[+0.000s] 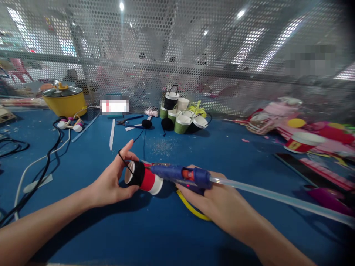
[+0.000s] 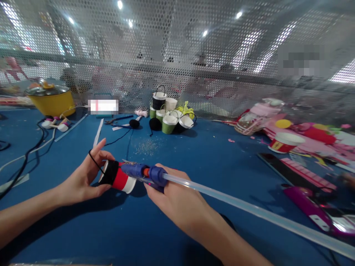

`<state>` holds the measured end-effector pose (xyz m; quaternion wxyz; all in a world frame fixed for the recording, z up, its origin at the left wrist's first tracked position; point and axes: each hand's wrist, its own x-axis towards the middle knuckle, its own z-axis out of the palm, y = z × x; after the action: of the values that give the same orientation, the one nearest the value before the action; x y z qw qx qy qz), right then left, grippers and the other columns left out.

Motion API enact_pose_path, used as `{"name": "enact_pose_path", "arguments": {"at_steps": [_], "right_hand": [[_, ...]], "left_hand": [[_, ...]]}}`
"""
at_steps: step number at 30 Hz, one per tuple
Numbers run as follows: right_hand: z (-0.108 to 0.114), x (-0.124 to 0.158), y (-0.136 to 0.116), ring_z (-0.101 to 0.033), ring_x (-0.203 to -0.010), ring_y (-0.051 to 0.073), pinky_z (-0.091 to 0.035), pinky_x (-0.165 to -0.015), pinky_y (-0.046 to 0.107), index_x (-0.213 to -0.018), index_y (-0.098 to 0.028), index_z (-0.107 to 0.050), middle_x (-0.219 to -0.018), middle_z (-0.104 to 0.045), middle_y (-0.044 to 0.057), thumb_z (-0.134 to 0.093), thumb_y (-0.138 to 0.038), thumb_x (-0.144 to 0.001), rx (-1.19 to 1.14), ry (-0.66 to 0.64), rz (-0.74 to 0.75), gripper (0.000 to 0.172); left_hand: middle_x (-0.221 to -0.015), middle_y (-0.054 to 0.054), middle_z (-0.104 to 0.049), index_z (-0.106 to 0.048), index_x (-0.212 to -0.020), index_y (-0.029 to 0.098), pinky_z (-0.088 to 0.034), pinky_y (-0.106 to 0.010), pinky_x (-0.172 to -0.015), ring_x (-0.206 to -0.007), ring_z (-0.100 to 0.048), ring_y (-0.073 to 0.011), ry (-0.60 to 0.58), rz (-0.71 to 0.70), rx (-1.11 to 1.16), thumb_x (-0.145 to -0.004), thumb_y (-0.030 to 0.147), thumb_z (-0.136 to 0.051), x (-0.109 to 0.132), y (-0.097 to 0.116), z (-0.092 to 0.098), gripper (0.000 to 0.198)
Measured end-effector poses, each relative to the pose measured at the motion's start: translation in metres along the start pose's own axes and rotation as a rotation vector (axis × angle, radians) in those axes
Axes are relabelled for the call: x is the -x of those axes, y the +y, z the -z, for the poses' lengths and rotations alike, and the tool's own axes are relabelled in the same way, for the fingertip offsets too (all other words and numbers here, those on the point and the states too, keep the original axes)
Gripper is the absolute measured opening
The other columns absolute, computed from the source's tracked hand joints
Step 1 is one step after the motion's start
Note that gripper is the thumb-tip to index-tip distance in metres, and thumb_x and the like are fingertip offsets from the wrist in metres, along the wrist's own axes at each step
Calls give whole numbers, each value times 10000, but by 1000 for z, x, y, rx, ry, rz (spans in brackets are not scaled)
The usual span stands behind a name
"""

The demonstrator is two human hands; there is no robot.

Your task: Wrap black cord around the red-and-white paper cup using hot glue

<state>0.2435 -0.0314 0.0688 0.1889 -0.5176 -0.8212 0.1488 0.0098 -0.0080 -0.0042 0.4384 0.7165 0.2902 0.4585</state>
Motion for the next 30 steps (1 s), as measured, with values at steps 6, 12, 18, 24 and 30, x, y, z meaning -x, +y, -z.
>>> {"name": "enact_pose_path", "arguments": {"at_steps": [6, 12, 18, 24, 30], "right_hand": [[-1, -3, 0, -593, -631, 182, -485, -630, 313, -720, -242, -587, -713, -643, 50, -461, -205, -818, 26, 28, 25, 164], [-3, 2, -1, -561, -553, 167, -445, -521, 279, -698, -242, -580, -643, -633, 33, -501, -188, -767, 64, 18, 5, 118], [-9, 6, -2, -536, -528, 139, -460, -523, 258, -710, -225, -553, -637, -626, 4, -504, -234, -788, -15, 19, -15, 92], [-10, 7, -4, -517, -519, 122, -431, -488, 233, -662, -219, -515, -608, -606, -12, -511, -211, -773, -32, 26, -5, 111], [-8, 5, -2, -541, -546, 151, -451, -538, 275, -698, -226, -547, -640, -611, 13, -505, -245, -779, 3, 8, -35, 93]], "left_hand": [[-1081, -44, -437, -53, -1419, 356, -427, -322, -809, -943, -497, -180, -22, 4, 22, -726, 85, -619, 1, 1, -1, 935], [-1040, -13, -447, -81, -1408, 379, -421, -331, -823, -913, -511, -162, 77, 129, 116, -701, 118, -668, -1, -4, 0, 955], [-1028, -14, -461, -78, -1413, 358, -422, -338, -809, -895, -523, -163, 129, 203, 149, -673, 115, -677, -4, -5, 3, 982], [-1023, -17, -463, -69, -1414, 353, -426, -344, -808, -899, -520, -169, 118, 188, 124, -677, 102, -668, -3, -6, 3, 982], [-1048, -19, -445, -63, -1412, 362, -423, -328, -821, -940, -500, -169, 114, 137, 103, -683, 107, -663, -2, -5, 2, 978]]}}
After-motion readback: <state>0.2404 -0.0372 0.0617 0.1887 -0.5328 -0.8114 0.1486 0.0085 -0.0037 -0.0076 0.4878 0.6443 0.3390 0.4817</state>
